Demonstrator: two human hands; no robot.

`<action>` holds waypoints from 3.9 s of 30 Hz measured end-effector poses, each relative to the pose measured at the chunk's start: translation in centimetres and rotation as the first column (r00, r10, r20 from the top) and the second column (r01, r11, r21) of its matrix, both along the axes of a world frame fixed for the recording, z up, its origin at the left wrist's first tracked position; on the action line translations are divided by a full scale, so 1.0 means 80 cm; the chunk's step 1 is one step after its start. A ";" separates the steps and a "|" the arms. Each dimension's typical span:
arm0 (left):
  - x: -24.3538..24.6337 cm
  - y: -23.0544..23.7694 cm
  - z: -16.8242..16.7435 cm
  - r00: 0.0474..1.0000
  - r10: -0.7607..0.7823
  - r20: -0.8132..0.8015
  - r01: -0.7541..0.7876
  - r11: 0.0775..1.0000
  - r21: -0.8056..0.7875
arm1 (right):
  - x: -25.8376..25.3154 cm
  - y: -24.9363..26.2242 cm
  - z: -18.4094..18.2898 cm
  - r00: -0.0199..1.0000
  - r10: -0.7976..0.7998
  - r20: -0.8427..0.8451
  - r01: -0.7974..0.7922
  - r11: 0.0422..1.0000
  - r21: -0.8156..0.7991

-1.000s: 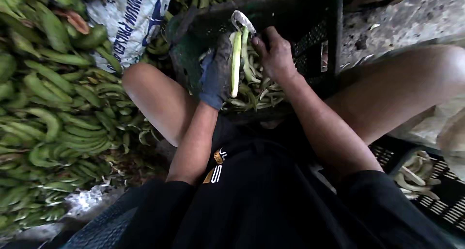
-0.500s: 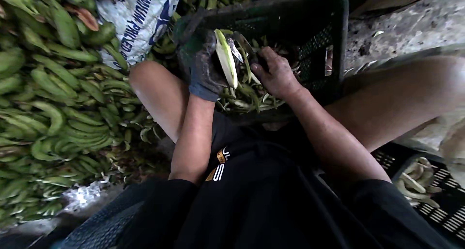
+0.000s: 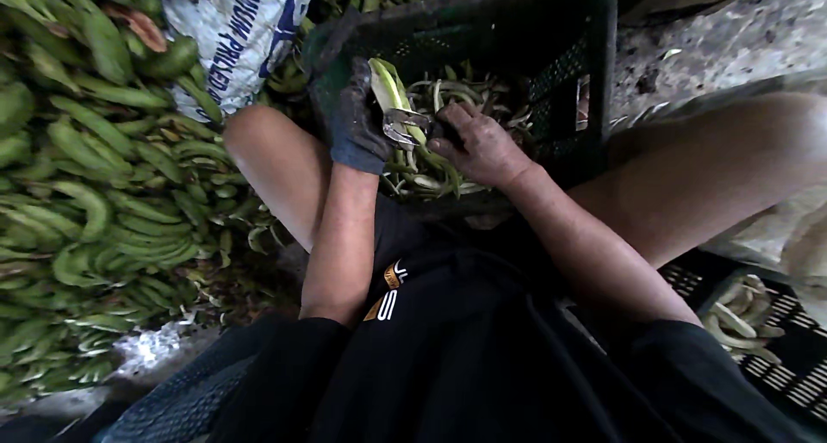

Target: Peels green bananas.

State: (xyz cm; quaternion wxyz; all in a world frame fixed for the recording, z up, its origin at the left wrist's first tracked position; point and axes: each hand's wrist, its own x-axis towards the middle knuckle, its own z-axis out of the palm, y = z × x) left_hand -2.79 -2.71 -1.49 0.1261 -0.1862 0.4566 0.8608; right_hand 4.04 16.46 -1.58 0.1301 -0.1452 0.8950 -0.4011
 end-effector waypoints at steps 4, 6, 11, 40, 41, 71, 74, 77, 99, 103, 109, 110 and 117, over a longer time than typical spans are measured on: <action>0.014 0.010 -0.007 0.990 -0.137 0.037 0.139 0.989 -0.050 | -0.017 0.000 -0.011 0.994 -0.109 -0.008 0.109 0.994 -0.007; 0.026 0.016 -0.008 0.967 -0.253 0.037 0.255 0.950 -0.181 | -0.031 0.009 -0.011 0.979 -0.200 0.048 0.203 0.978 -0.055; 0.041 0.005 0.020 0.747 -0.658 -0.098 0.636 0.749 -0.183 | -0.051 0.044 -0.007 0.907 -0.357 0.222 0.377 0.925 -0.055; 0.073 0.170 0.143 0.057 -0.815 -0.577 -0.020 0.577 -0.817 | 0.056 0.071 0.092 0.899 -0.284 0.333 0.254 0.958 0.132; 0.070 0.133 0.135 0.162 -0.765 -0.623 -0.031 0.627 -0.778 | 0.042 0.067 0.079 0.911 -0.285 0.299 0.267 0.959 0.100; 0.067 -0.042 0.018 0.741 -0.650 0.169 0.401 0.226 -0.888 | -0.034 -0.002 0.013 0.960 -0.271 0.072 0.215 0.877 0.430; 0.075 -0.047 0.030 0.729 -0.650 0.214 0.376 0.120 -0.919 | -0.042 0.018 0.002 0.882 -0.413 0.226 0.205 0.770 0.604; 0.079 -0.034 0.042 0.692 -0.663 0.287 0.379 -0.005 -0.926 | -0.040 0.006 -0.005 0.861 -0.405 0.307 0.127 0.757 0.640; -0.004 -0.363 -0.061 0.687 0.056 0.725 0.708 0.174 -0.685 | -0.053 -0.038 -0.036 0.759 -0.361 0.541 -0.097 0.760 0.643; -0.020 -0.357 -0.057 0.636 0.053 0.770 0.757 0.152 -0.635 | -0.051 -0.035 -0.040 0.767 -0.370 0.525 -0.072 0.763 0.643; 0.029 -0.388 -0.169 0.850 0.250 0.464 0.465 0.060 -0.883 | -0.060 -0.045 -0.016 0.829 -0.353 0.433 0.050 0.819 0.572; 0.037 -0.395 -0.165 0.839 0.324 0.437 0.384 0.217 -0.897 | -0.062 -0.049 -0.014 0.838 -0.358 0.412 0.098 0.842 0.531; 0.104 -0.371 -0.053 0.705 0.702 -0.101 -0.634 0.560 -0.532 | -0.048 -0.076 0.022 0.908 -0.264 0.324 0.246 0.965 0.095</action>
